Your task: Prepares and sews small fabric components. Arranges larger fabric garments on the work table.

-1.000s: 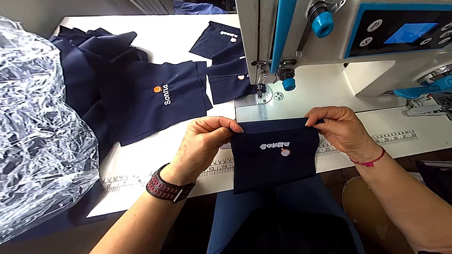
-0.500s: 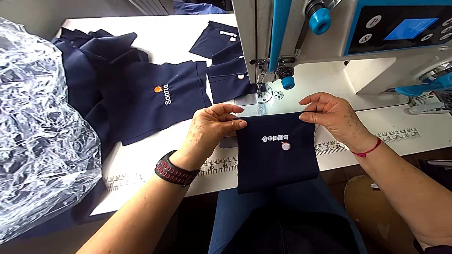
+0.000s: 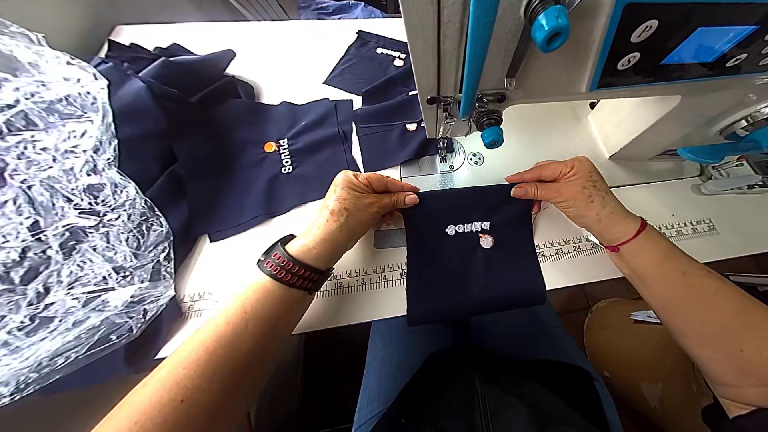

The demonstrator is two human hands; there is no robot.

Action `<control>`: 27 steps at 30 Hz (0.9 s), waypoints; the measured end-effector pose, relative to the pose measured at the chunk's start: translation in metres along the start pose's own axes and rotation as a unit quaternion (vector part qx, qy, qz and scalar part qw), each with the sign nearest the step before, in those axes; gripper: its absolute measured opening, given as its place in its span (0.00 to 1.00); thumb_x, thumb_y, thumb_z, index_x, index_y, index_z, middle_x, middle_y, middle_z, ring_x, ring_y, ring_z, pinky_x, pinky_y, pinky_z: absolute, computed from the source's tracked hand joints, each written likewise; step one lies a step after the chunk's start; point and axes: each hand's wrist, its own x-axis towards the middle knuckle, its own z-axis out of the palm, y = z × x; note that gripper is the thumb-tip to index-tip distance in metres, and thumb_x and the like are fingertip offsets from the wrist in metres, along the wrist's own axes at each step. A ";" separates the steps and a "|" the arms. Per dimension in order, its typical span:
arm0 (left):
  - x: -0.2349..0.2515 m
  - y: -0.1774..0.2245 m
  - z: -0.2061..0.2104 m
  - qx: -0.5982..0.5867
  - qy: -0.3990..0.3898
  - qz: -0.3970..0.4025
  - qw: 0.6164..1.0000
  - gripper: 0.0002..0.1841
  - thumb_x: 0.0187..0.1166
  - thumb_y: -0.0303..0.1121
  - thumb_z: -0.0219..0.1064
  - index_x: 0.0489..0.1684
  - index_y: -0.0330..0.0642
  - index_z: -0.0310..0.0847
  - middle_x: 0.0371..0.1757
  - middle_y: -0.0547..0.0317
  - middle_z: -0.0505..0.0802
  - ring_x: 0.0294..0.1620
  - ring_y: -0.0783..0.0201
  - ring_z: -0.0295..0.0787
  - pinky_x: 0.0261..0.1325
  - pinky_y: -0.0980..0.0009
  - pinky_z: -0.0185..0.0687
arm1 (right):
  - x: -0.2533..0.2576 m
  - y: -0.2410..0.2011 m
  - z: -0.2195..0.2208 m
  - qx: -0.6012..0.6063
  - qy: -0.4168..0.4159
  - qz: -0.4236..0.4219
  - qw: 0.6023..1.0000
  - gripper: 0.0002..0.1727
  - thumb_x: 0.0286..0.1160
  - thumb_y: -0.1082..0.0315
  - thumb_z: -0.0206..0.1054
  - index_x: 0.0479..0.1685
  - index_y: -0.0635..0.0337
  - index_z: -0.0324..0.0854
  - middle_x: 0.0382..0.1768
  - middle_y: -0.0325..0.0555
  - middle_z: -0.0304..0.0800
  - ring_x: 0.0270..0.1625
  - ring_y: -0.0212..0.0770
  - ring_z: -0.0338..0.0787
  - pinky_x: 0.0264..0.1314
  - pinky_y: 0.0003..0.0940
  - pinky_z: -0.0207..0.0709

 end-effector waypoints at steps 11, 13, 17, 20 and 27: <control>0.011 -0.008 -0.002 0.134 0.011 0.078 0.988 0.04 0.70 0.24 0.76 0.31 0.44 0.95 0.23 0.70 0.93 0.20 0.85 0.81 0.26 0.85 0.76 | 0.006 0.003 0.001 -0.056 -0.009 -0.010 0.998 0.06 0.65 0.76 0.77 0.39 0.62 0.95 0.29 0.36 0.93 0.24 0.19 0.85 0.28 0.14 0.81; 0.013 -0.009 -0.001 0.175 0.012 0.093 0.980 0.03 0.71 0.26 0.76 0.33 0.45 0.95 0.24 0.70 0.93 0.19 0.84 0.79 0.26 0.82 0.74 | 0.010 0.004 0.000 -0.084 -0.015 -0.011 0.996 0.05 0.66 0.75 0.77 0.39 0.61 0.95 0.28 0.36 0.92 0.23 0.19 0.84 0.27 0.13 0.79; 0.018 -0.011 -0.001 0.217 0.011 0.139 0.966 0.02 0.71 0.28 0.77 0.34 0.45 0.95 0.27 0.66 0.94 0.23 0.82 0.81 0.30 0.80 0.75 | 0.019 0.008 -0.003 -0.151 -0.026 -0.065 0.986 0.03 0.64 0.71 0.78 0.34 0.57 0.96 0.27 0.34 0.87 0.30 0.19 0.81 0.33 0.15 0.70; 0.022 -0.015 -0.003 0.241 0.001 0.194 0.951 0.03 0.70 0.26 0.76 0.34 0.42 0.96 0.34 0.58 0.94 0.36 0.72 0.89 0.43 0.71 0.81 | 0.024 0.010 -0.005 -0.183 -0.031 -0.091 0.978 0.02 0.63 0.69 0.79 0.32 0.56 0.96 0.26 0.34 0.84 0.33 0.22 0.80 0.37 0.17 0.69; 0.029 -0.015 -0.012 0.223 -0.039 0.190 0.955 0.10 0.72 0.28 0.74 0.49 0.42 0.94 0.32 0.63 0.93 0.25 0.81 0.79 0.31 0.82 0.74 | 0.028 0.015 -0.009 -0.177 -0.053 -0.115 0.976 0.08 0.64 0.69 0.79 0.40 0.59 0.96 0.27 0.36 0.88 0.32 0.20 0.80 0.37 0.14 0.69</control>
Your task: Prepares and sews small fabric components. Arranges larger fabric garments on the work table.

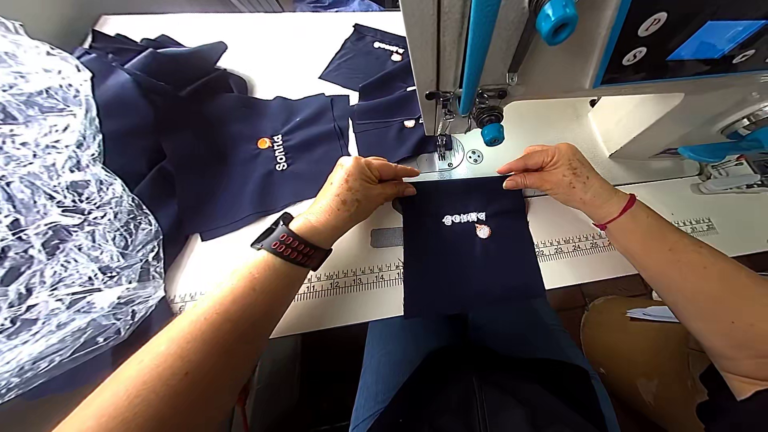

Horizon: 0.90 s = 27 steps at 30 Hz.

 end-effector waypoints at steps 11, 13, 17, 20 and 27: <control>0.001 -0.004 0.006 0.051 0.049 0.084 0.994 0.03 0.69 0.27 0.76 0.34 0.39 0.96 0.39 0.50 0.94 0.44 0.63 0.91 0.51 0.68 0.82 | -0.001 0.002 0.001 -0.005 0.005 -0.031 0.999 0.05 0.63 0.69 0.79 0.35 0.59 0.96 0.26 0.37 0.86 0.32 0.22 0.81 0.36 0.15 0.70; 0.001 -0.004 0.007 0.071 0.059 0.114 0.989 0.04 0.70 0.25 0.74 0.35 0.37 0.96 0.37 0.46 0.94 0.43 0.56 0.92 0.50 0.62 0.83 | -0.002 0.003 0.002 -0.030 0.017 -0.062 0.998 0.05 0.64 0.69 0.78 0.34 0.60 0.95 0.26 0.39 0.85 0.32 0.23 0.80 0.36 0.16 0.69; -0.002 -0.006 0.010 0.147 0.081 0.203 0.965 0.08 0.74 0.24 0.68 0.35 0.34 0.94 0.36 0.43 0.95 0.42 0.46 0.92 0.48 0.56 0.84 | -0.009 0.007 0.007 -0.148 0.060 -0.194 0.968 0.08 0.71 0.72 0.70 0.35 0.63 0.96 0.27 0.49 0.87 0.32 0.38 0.84 0.37 0.25 0.75; -0.005 -0.006 0.014 0.189 0.085 0.246 0.947 0.09 0.74 0.23 0.64 0.33 0.33 0.93 0.34 0.42 0.93 0.39 0.44 0.90 0.42 0.57 0.82 | -0.014 0.011 0.009 -0.211 0.064 -0.285 0.933 0.11 0.75 0.76 0.64 0.37 0.66 0.95 0.26 0.52 0.86 0.33 0.46 0.85 0.36 0.32 0.76; -0.010 0.001 0.013 0.226 0.034 0.262 0.938 0.11 0.76 0.22 0.61 0.37 0.33 0.93 0.32 0.45 0.89 0.38 0.46 0.85 0.39 0.58 0.79 | -0.017 0.011 0.007 -0.248 0.046 -0.325 0.912 0.11 0.76 0.79 0.62 0.38 0.68 0.93 0.26 0.52 0.85 0.33 0.49 0.84 0.33 0.34 0.75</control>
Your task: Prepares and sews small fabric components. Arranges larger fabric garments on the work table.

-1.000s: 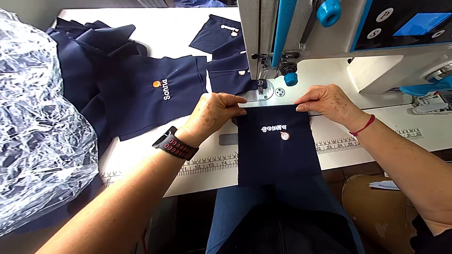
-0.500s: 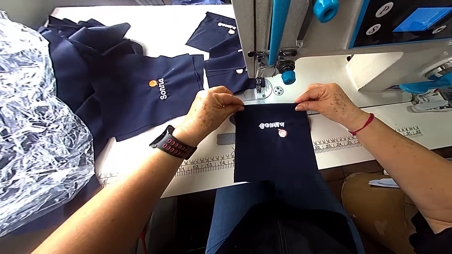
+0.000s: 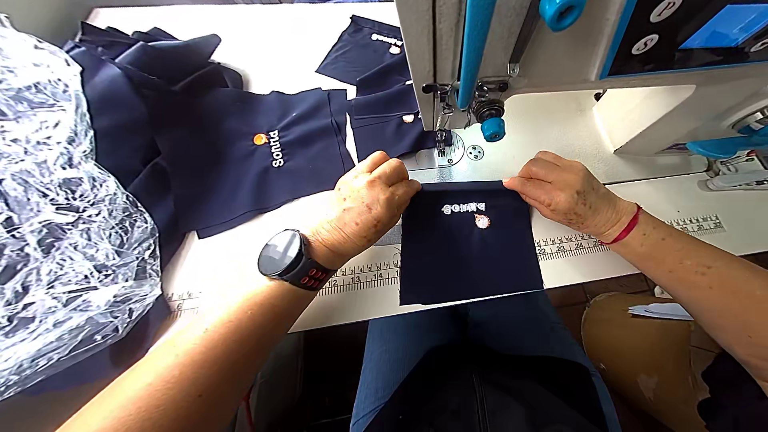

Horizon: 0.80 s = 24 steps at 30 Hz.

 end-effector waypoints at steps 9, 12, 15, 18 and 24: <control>0.010 0.022 -0.009 0.041 -0.095 -0.025 0.994 0.10 0.73 0.20 0.59 0.30 0.31 0.89 0.39 0.41 0.89 0.45 0.39 0.86 0.43 0.47 0.78 | 0.002 0.000 0.001 -0.033 -0.017 -0.022 0.999 0.12 0.78 0.79 0.59 0.37 0.70 0.91 0.27 0.54 0.85 0.32 0.51 0.84 0.31 0.38 0.74; 0.018 0.052 -0.006 0.079 -0.118 -0.114 0.983 0.11 0.71 0.26 0.61 0.26 0.28 0.86 0.35 0.37 0.90 0.46 0.35 0.89 0.46 0.42 0.81 | 0.005 -0.025 -0.005 -0.054 -0.048 0.013 0.997 0.12 0.77 0.79 0.58 0.35 0.72 0.88 0.28 0.57 0.85 0.32 0.55 0.85 0.30 0.43 0.76; 0.025 0.077 0.006 0.106 -0.103 -0.190 0.971 0.26 0.83 0.46 0.61 0.35 0.24 0.87 0.35 0.33 0.90 0.44 0.33 0.90 0.43 0.43 0.81 | 0.003 -0.077 -0.010 -0.069 -0.077 0.080 0.991 0.11 0.72 0.78 0.58 0.29 0.71 0.86 0.25 0.55 0.81 0.28 0.54 0.83 0.24 0.43 0.73; 0.021 0.083 0.029 0.105 -0.062 -0.179 0.976 0.33 0.82 0.53 0.59 0.50 0.22 0.88 0.54 0.29 0.92 0.58 0.35 0.91 0.56 0.44 0.82 | -0.003 -0.117 -0.014 -0.029 -0.079 0.108 0.991 0.12 0.71 0.70 0.60 0.29 0.64 0.89 0.23 0.46 0.80 0.26 0.45 0.80 0.23 0.35 0.70; -0.002 0.071 0.033 -0.015 -0.035 -0.131 0.991 0.33 0.80 0.58 0.59 0.65 0.33 0.87 0.71 0.35 0.86 0.77 0.38 0.79 0.77 0.44 0.73 | 0.007 -0.076 -0.017 0.039 -0.048 0.123 0.990 0.27 0.78 0.41 0.63 0.41 0.58 0.94 0.48 0.49 0.94 0.53 0.50 0.89 0.49 0.44 0.81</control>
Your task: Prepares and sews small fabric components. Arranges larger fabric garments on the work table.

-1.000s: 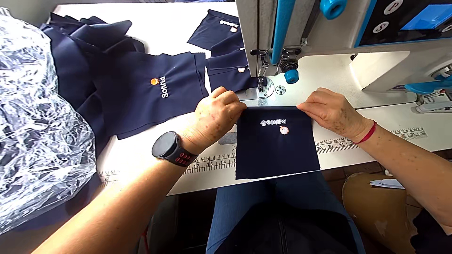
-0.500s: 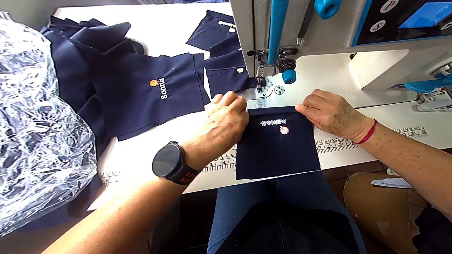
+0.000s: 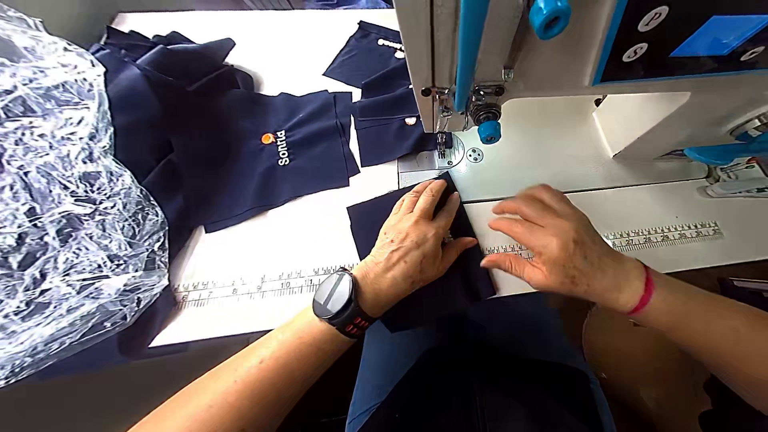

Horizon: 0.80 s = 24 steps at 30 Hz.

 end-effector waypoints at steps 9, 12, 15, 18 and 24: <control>-0.020 0.004 -0.004 0.018 0.002 -0.014 1.000 0.40 0.79 0.65 0.53 0.65 0.33 0.86 0.78 0.40 0.83 0.81 0.44 0.77 0.81 0.47 0.68 | 0.032 0.038 0.047 0.024 -0.029 -0.082 0.996 0.40 0.70 0.30 0.59 0.63 0.56 0.91 0.71 0.44 0.89 0.80 0.57 0.77 0.71 0.58 0.67; -0.020 0.000 -0.002 0.014 0.004 0.001 1.000 0.40 0.79 0.66 0.52 0.61 0.34 0.87 0.78 0.42 0.83 0.82 0.45 0.76 0.82 0.46 0.67 | 0.031 0.038 0.045 0.019 -0.035 -0.079 0.996 0.42 0.71 0.28 0.57 0.65 0.56 0.89 0.73 0.45 0.87 0.81 0.56 0.75 0.71 0.57 0.66; -0.015 -0.005 -0.001 0.008 0.002 0.015 1.000 0.40 0.77 0.67 0.53 0.59 0.34 0.87 0.76 0.41 0.84 0.81 0.44 0.77 0.81 0.45 0.68 | 0.029 0.041 0.046 0.008 -0.039 -0.073 0.997 0.43 0.71 0.27 0.55 0.68 0.54 0.88 0.75 0.44 0.86 0.82 0.57 0.74 0.72 0.57 0.65; -0.009 -0.014 -0.002 -0.003 -0.008 0.026 1.000 0.42 0.77 0.68 0.53 0.68 0.34 0.84 0.77 0.42 0.84 0.82 0.44 0.76 0.82 0.44 0.67 | 0.033 0.042 0.044 -0.006 -0.026 -0.078 0.997 0.42 0.71 0.28 0.57 0.64 0.56 0.89 0.73 0.46 0.87 0.80 0.57 0.76 0.72 0.57 0.64; 0.004 -0.036 -0.004 -0.020 -0.033 0.047 0.998 0.44 0.76 0.70 0.52 0.72 0.38 0.83 0.79 0.41 0.82 0.83 0.44 0.74 0.84 0.42 0.64 | 0.045 0.046 0.045 -0.022 -0.038 -0.051 0.998 0.40 0.66 0.28 0.59 0.60 0.52 0.90 0.70 0.43 0.90 0.78 0.57 0.78 0.66 0.57 0.65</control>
